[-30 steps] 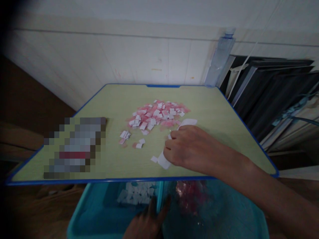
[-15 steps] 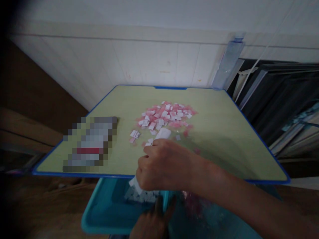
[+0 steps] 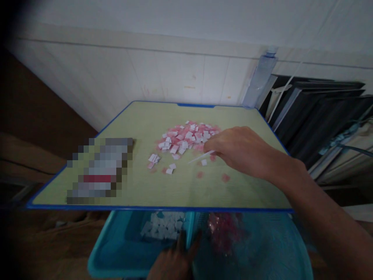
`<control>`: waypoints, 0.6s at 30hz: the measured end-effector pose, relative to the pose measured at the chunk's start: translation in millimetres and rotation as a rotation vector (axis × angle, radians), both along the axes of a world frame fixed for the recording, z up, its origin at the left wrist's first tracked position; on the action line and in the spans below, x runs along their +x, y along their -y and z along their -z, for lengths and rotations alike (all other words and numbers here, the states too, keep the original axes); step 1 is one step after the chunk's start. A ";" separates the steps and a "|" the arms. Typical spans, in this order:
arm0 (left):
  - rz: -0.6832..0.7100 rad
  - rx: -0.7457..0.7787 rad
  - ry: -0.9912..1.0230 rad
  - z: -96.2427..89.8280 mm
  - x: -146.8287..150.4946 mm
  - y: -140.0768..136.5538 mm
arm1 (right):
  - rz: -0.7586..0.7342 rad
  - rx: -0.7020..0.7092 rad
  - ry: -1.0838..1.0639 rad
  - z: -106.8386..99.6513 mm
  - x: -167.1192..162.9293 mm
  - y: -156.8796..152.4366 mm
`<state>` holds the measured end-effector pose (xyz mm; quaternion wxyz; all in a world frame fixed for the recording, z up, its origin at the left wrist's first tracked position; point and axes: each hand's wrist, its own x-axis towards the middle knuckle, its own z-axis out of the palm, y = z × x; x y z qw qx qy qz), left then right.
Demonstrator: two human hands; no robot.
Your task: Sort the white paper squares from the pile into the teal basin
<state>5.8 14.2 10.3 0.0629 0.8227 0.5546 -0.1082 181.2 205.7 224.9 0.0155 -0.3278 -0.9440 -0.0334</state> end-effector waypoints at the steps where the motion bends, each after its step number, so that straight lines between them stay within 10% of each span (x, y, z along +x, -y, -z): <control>1: 0.002 -0.001 -0.002 -0.2 -0.3 -0.2 | 0.007 -0.028 0.006 3.6 1.8 -2.1; 12: 0.039 -0.002 -0.007 6.4 -3.6 -1.8 | -0.063 -0.236 0.067 24.9 24.2 7.1; 18: 0.104 -0.005 0.036 10.7 -11.1 -3.7 | 0.247 -0.041 0.056 24.4 43.8 -24.5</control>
